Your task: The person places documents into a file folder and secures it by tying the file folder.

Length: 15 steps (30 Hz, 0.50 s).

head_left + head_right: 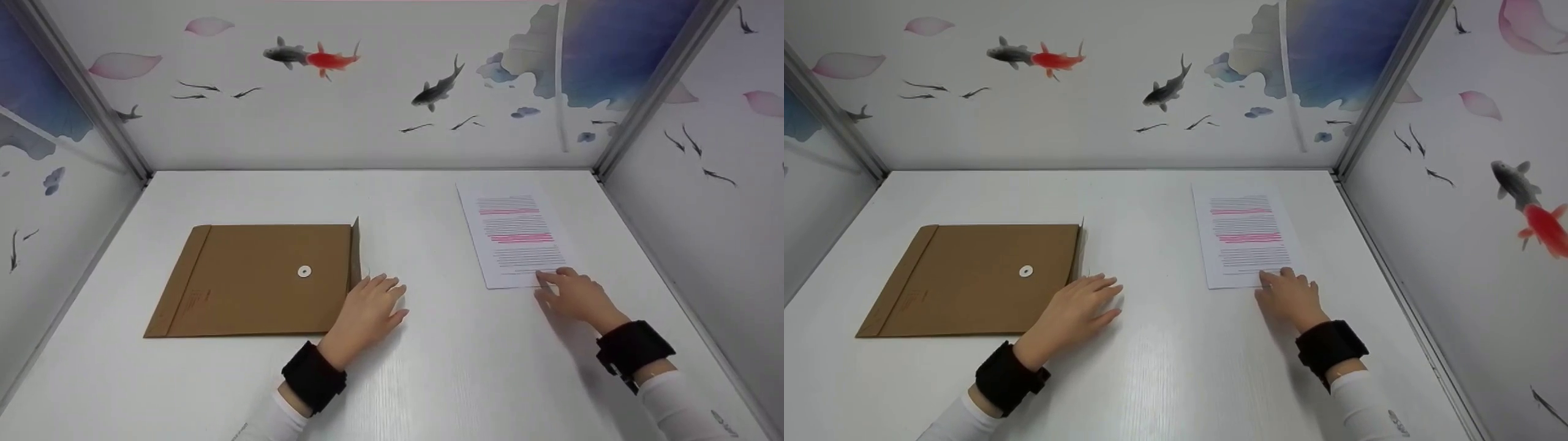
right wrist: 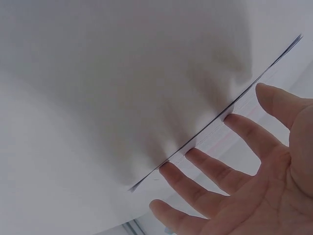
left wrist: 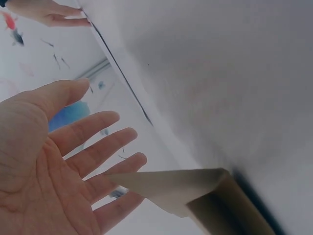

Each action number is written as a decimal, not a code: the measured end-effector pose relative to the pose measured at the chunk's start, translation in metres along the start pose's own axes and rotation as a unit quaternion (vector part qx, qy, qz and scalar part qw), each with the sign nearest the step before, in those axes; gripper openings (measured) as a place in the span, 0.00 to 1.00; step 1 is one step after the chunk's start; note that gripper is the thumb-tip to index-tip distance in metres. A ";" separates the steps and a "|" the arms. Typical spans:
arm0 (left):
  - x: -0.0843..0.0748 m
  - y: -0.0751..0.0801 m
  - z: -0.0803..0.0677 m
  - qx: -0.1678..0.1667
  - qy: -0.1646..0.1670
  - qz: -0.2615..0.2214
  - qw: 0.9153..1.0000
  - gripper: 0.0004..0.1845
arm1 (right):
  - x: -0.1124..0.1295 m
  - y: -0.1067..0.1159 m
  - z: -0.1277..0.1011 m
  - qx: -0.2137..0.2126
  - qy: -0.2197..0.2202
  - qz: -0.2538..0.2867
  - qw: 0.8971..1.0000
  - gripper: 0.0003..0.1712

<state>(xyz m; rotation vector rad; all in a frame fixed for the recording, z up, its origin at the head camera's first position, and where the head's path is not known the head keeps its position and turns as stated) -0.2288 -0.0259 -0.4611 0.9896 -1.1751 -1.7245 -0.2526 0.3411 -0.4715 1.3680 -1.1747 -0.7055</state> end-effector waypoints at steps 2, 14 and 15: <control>-0.001 -0.001 0.000 -0.012 -0.006 0.000 1.000 0.18 | 0.005 -0.001 -0.001 0.004 0.004 0.000 1.000 0.31; -0.009 -0.004 0.002 -0.010 -0.005 -0.008 1.000 0.20 | 0.036 -0.005 -0.004 0.005 0.035 -0.018 0.999 0.31; -0.010 -0.004 0.002 -0.005 -0.004 -0.009 1.000 0.20 | 0.038 -0.005 -0.004 0.005 0.038 -0.021 0.999 0.30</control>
Point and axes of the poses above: each hand's wrist, its own z-axis towards the middle knuckle, its own y-axis out of the back of the hand, x = y × z, the point moved 4 cm from there along z, towards the middle knuckle, and after that the axes turned 15 degrees about y, right-handed, at the moved point
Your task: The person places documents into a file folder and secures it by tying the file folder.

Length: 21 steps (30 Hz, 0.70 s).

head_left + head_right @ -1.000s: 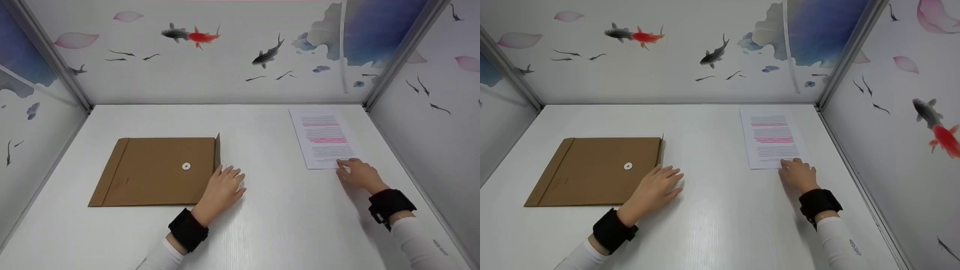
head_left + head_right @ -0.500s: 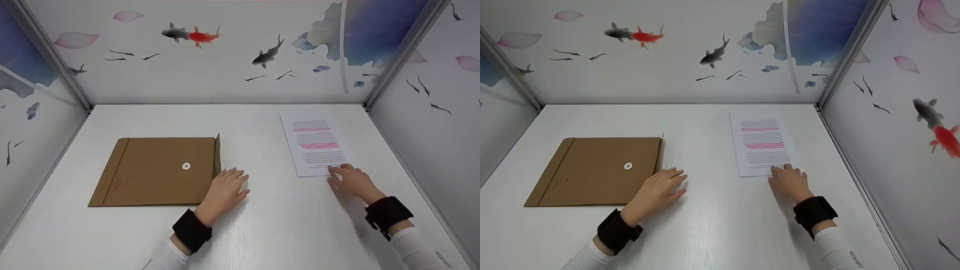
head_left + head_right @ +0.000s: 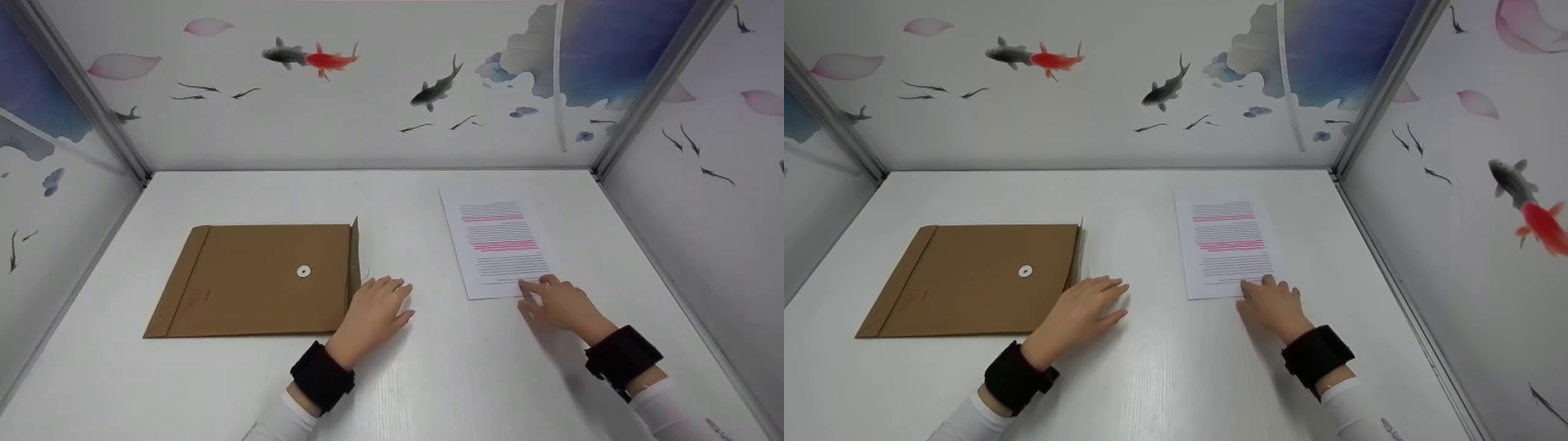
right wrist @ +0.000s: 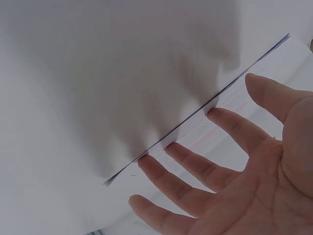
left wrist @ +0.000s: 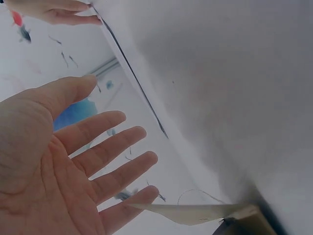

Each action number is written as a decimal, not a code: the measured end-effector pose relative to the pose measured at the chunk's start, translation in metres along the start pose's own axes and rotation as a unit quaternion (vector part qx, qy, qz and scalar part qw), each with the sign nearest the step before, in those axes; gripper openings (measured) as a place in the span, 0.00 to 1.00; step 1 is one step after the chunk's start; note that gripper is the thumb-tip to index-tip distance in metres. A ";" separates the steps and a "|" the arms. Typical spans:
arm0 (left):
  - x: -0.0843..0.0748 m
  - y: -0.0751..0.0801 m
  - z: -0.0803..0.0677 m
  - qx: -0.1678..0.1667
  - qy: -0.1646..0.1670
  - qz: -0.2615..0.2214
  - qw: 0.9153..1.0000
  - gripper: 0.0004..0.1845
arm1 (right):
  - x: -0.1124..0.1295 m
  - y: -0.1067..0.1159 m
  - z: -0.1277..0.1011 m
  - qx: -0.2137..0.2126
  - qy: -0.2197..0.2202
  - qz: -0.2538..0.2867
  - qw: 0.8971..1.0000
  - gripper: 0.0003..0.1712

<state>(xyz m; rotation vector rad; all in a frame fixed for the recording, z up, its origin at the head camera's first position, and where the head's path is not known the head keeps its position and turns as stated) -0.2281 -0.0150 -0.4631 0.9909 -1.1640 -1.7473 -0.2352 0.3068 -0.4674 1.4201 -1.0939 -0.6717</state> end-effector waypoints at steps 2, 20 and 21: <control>-0.002 0.000 0.001 0.009 0.002 0.003 1.000 0.21 | 0.005 0.000 0.000 0.000 0.006 -0.003 1.000 0.30; -0.017 -0.004 0.003 0.061 0.016 0.021 0.998 0.24 | 0.053 -0.009 -0.005 -0.013 0.043 -0.019 0.999 0.28; -0.018 -0.004 0.003 0.066 0.018 0.020 0.997 0.25 | 0.056 -0.010 -0.005 -0.012 0.043 -0.019 0.999 0.28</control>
Point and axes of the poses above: each hand's wrist, its own z-axis towards the middle knuckle, its own y-axis out of the back of the hand, x = y × z, the point moved 4 cm from there along z, towards the middle knuckle, and after that the axes turned 15 degrees about y, right-handed, at the moved point
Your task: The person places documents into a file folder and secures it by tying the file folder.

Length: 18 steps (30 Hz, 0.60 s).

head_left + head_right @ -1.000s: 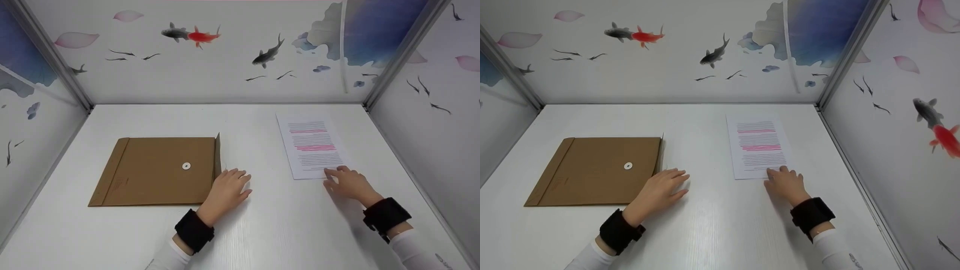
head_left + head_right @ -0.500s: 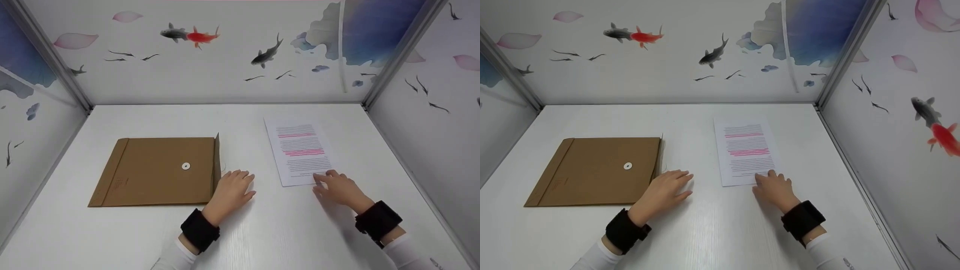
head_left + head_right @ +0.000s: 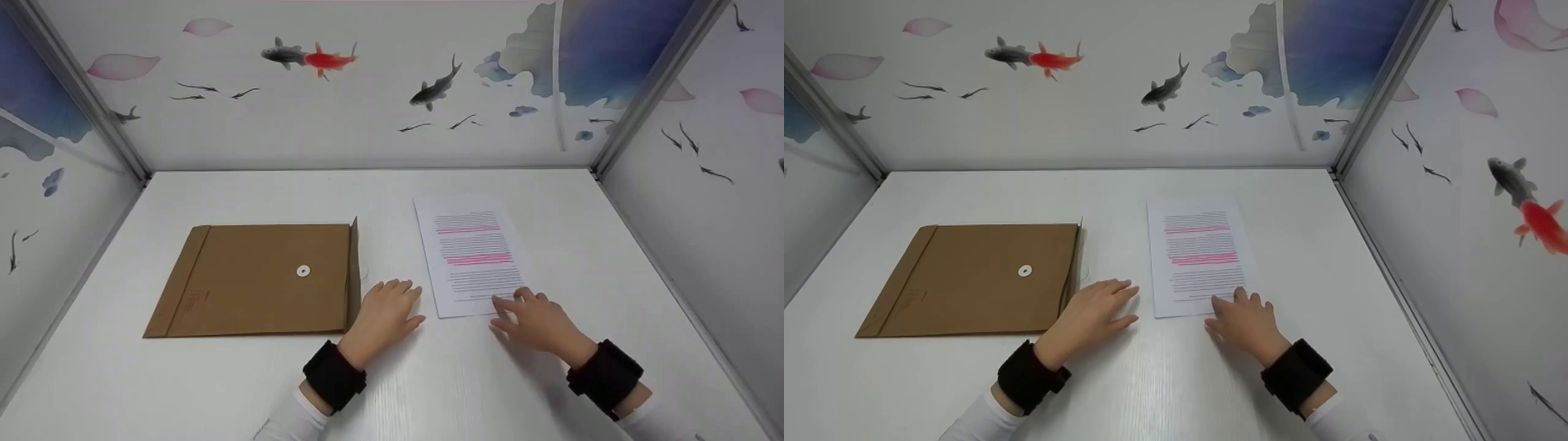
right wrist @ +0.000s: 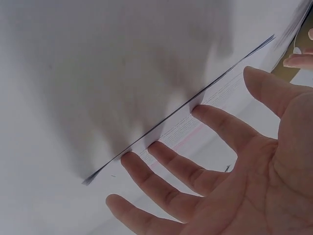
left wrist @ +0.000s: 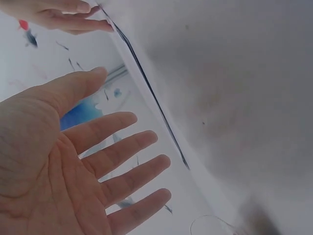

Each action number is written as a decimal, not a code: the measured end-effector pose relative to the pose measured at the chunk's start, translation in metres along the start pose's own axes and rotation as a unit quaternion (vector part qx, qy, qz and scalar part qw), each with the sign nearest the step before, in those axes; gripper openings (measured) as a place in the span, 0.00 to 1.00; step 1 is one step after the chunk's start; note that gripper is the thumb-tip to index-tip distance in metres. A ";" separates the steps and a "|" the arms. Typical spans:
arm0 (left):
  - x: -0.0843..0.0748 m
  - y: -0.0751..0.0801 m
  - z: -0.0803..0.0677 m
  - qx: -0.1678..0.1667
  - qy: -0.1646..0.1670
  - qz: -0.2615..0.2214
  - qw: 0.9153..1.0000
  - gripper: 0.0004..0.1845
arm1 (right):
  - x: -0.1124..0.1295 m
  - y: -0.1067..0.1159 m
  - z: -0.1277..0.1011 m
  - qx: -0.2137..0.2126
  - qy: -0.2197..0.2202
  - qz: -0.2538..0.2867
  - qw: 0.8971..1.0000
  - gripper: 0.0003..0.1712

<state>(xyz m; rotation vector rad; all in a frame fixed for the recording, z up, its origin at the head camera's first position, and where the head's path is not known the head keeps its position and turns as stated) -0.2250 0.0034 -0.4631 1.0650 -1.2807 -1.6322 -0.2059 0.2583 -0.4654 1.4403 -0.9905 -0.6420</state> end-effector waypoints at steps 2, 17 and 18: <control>-0.001 -0.001 0.001 0.010 0.004 0.000 1.000 0.26 | 0.005 0.000 0.000 0.001 0.000 0.001 1.000 0.28; -0.004 -0.008 0.005 0.048 0.021 0.006 0.999 0.31 | 0.032 -0.006 0.000 -0.007 0.002 -0.016 1.000 0.26; -0.004 -0.008 0.005 0.047 0.021 0.005 0.999 0.31 | 0.033 -0.006 0.000 -0.007 0.003 -0.021 1.000 0.26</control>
Point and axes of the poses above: each hand's wrist, its own z-axis towards the middle knuckle, its own y-axis out of the back of the hand, x = y × z, the point moved 4 cm from there along z, towards the middle knuckle, and after that the axes turned 15 degrees about y, right-handed, at the moved point
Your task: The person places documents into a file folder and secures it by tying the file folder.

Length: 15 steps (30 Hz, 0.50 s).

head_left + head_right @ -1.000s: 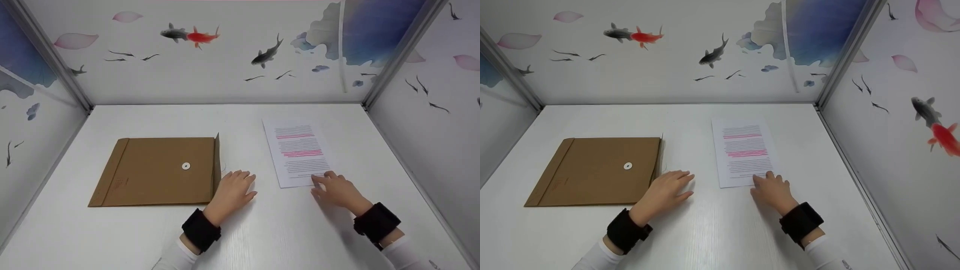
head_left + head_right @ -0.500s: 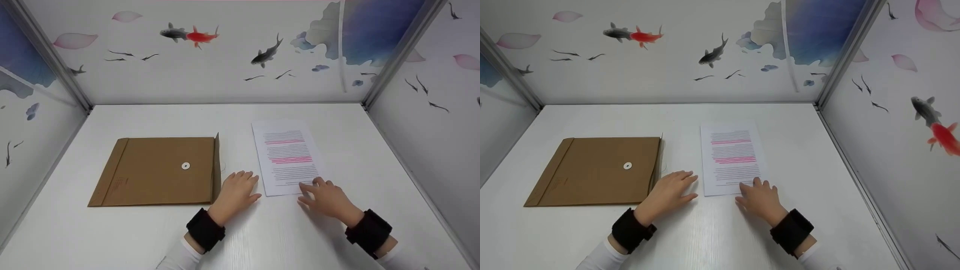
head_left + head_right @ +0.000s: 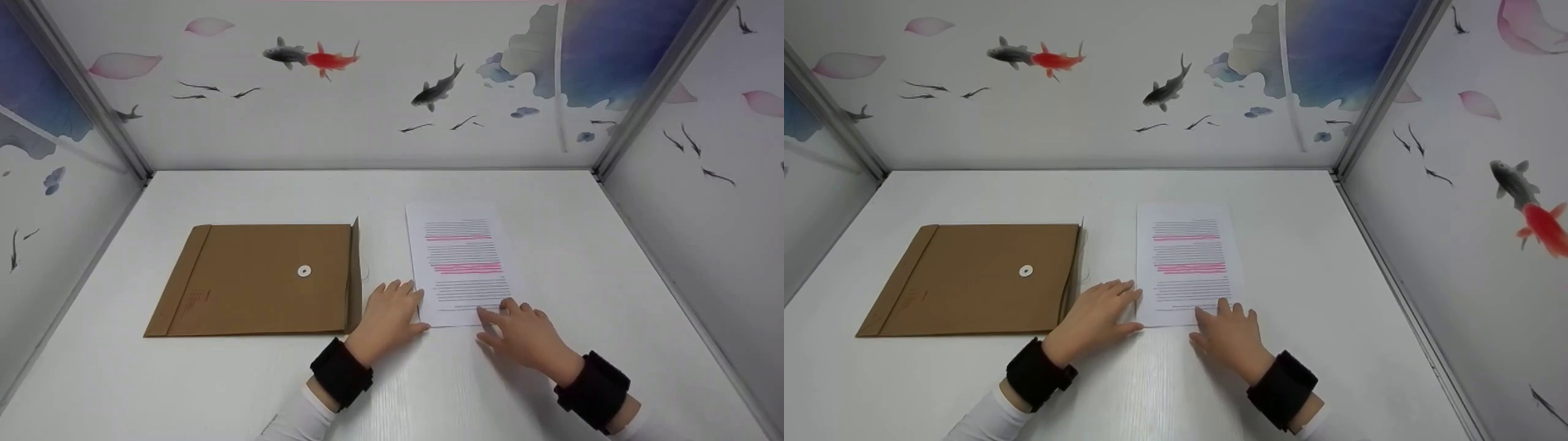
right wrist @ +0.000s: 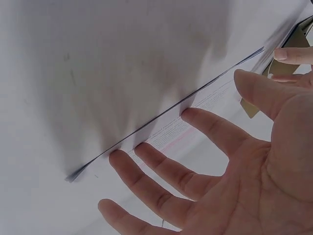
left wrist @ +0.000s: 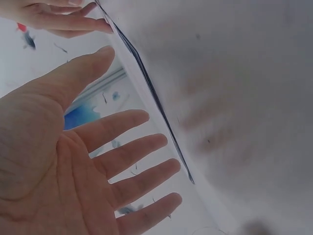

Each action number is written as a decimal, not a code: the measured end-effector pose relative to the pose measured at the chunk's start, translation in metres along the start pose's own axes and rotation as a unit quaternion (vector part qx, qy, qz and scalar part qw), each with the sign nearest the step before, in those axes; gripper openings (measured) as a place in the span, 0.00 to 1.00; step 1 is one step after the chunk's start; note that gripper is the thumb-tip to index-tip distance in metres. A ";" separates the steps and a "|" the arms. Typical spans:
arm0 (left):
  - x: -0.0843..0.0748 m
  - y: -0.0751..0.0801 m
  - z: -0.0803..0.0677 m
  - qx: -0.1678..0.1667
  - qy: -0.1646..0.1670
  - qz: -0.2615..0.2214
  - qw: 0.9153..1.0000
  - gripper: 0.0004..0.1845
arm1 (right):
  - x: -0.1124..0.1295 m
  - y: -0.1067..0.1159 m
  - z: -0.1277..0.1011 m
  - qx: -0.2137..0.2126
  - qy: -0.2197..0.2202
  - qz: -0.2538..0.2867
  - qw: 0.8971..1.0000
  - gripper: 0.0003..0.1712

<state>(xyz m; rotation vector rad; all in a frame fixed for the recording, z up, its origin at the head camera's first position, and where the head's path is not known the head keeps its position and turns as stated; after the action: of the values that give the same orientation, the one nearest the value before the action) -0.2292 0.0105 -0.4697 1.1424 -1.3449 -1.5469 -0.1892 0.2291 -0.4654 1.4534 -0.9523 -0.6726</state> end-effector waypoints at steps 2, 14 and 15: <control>0.000 -0.001 0.000 0.000 0.000 0.001 1.000 0.31 | 0.003 0.000 0.000 -0.003 0.003 -0.009 1.000 0.26; -0.001 0.001 0.000 0.019 0.001 0.012 1.000 0.29 | 0.014 0.001 -0.001 -0.008 0.012 -0.018 1.000 0.26; -0.001 0.001 0.000 0.020 0.001 0.011 1.000 0.29 | 0.014 0.001 -0.001 -0.009 0.012 -0.020 1.000 0.26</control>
<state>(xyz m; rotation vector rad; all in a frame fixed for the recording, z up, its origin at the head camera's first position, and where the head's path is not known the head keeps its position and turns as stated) -0.2285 0.0116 -0.4689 1.1494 -1.3893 -1.5093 -0.1817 0.2176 -0.4624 1.4655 -0.8980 -0.6906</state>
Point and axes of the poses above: each hand's wrist, its own z-axis towards the middle knuckle, its own y-axis out of the back of the hand, x = y × z, the point moved 4 cm from there along z, towards the middle knuckle, and after that the axes turned 15 degrees about y, right-handed, at the moved point
